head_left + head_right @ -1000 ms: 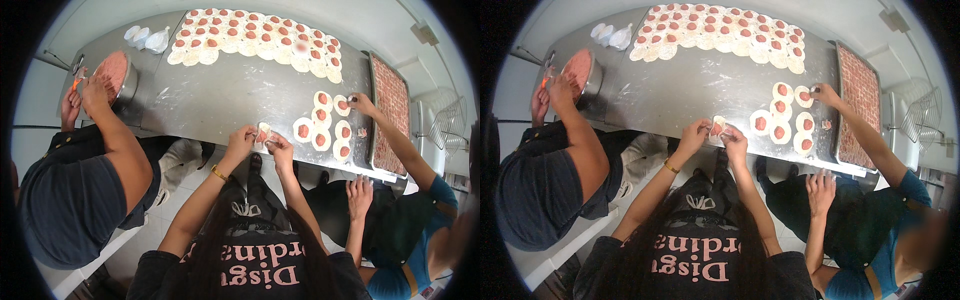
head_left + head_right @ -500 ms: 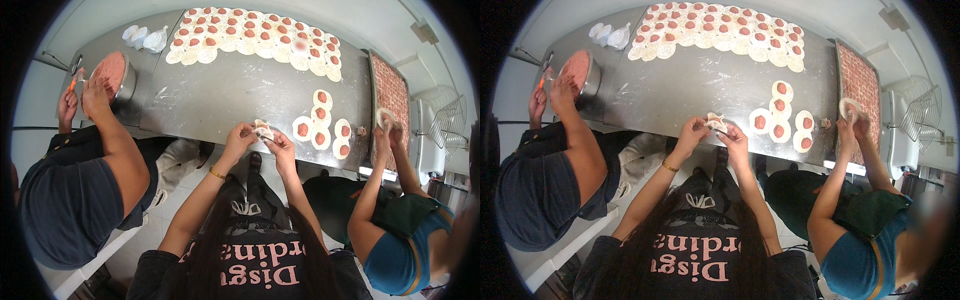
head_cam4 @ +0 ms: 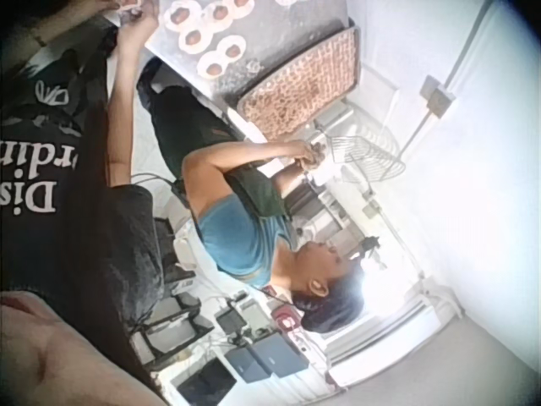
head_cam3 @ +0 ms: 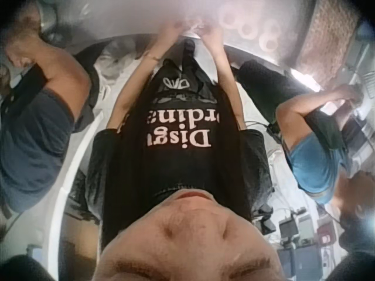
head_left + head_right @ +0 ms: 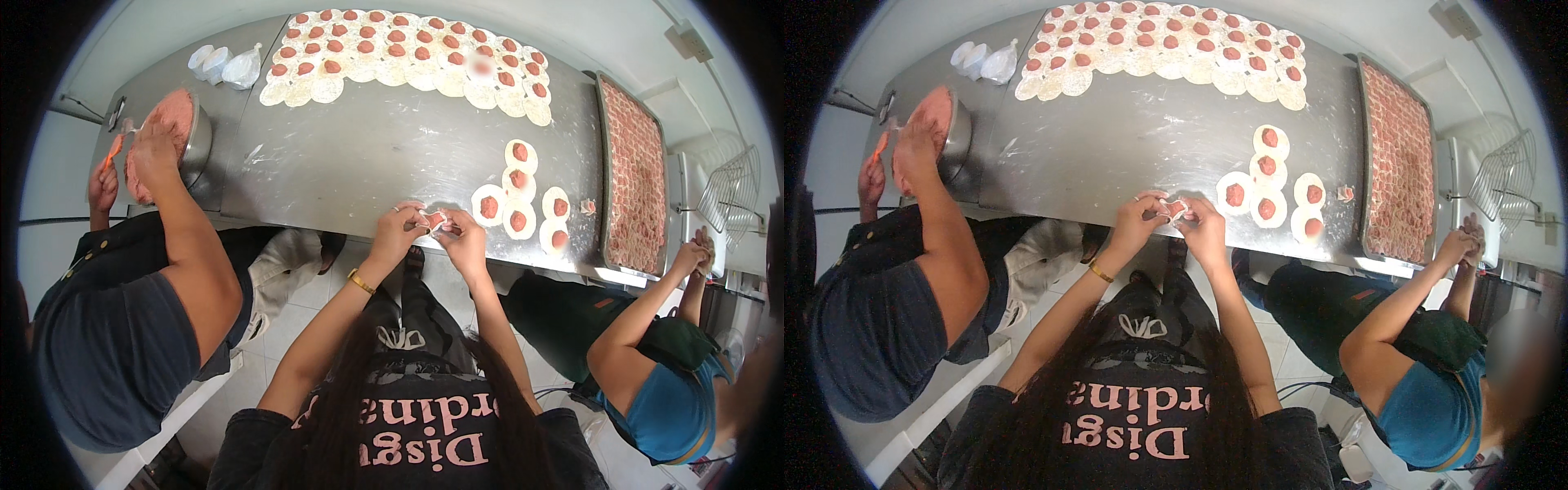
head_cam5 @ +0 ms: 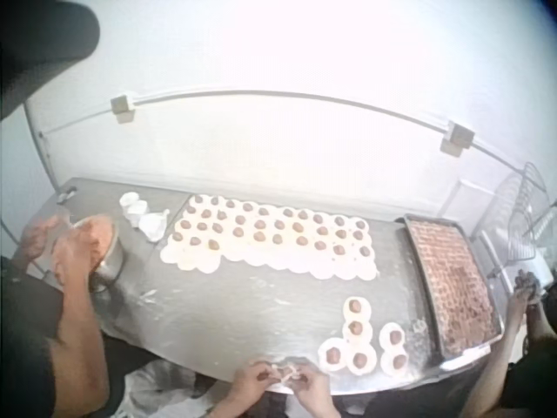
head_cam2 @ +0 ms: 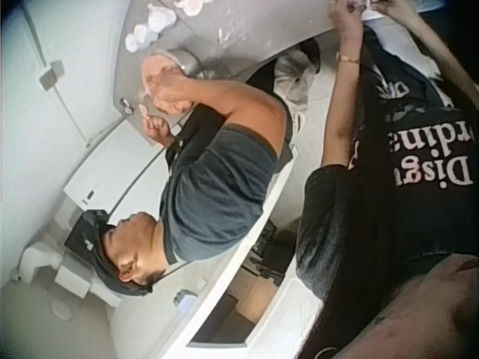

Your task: The person places small portions of pink filling onto round dough wrappers laid out on a stainless steel table, then folds and seals each wrapper to form dumplings. The person also retrieves a stack of dough wrappers from a plastic bag and continues the assembly process alongside coworkers.

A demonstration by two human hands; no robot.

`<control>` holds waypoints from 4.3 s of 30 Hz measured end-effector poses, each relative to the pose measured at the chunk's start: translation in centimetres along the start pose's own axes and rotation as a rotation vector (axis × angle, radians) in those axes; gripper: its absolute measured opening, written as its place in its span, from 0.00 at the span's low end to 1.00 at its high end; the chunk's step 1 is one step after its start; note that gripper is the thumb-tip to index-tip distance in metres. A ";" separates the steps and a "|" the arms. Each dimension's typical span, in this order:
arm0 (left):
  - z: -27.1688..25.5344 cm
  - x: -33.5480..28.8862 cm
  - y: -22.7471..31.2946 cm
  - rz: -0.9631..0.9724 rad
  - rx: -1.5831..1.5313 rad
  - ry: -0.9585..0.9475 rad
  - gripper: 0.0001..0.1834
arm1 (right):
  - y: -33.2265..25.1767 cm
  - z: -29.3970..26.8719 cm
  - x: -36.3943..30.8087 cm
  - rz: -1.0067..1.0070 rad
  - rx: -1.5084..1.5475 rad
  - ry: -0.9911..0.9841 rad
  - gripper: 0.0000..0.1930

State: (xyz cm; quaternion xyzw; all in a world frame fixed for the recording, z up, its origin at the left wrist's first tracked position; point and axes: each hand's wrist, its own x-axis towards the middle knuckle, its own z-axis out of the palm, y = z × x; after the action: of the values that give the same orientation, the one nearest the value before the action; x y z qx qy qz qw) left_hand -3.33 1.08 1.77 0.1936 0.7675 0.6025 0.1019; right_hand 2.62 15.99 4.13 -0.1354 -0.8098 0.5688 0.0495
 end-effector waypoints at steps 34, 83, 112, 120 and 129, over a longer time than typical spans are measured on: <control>0.3 1.9 0.9 -0.043 0.187 -0.263 0.14 | 1.6 -0.2 0.6 -0.184 -0.263 0.087 0.20; 5.5 5.2 2.7 -0.196 0.019 -0.275 0.15 | 5.9 -14.8 -1.0 0.071 -0.113 0.476 0.18; -15.4 -45.9 -4.3 -0.533 0.354 0.539 0.15 | -5.0 14.3 -4.6 -0.313 -0.660 -0.483 0.16; -15.5 -71.2 -10.7 -1.108 0.394 0.800 0.22 | -10.1 18.3 8.2 -0.421 -0.363 -0.102 0.17; -16.2 -65.6 -7.5 -1.369 0.380 0.963 0.21 | -15.7 27.4 30.9 -0.456 -0.422 -0.103 0.44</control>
State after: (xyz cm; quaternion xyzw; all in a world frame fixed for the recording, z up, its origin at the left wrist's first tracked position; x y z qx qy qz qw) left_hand 48.34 -42.32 -6.38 -0.5753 0.7629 0.2861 0.0719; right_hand -36.01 -5.32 6.98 0.0716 -0.9207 0.3687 0.1056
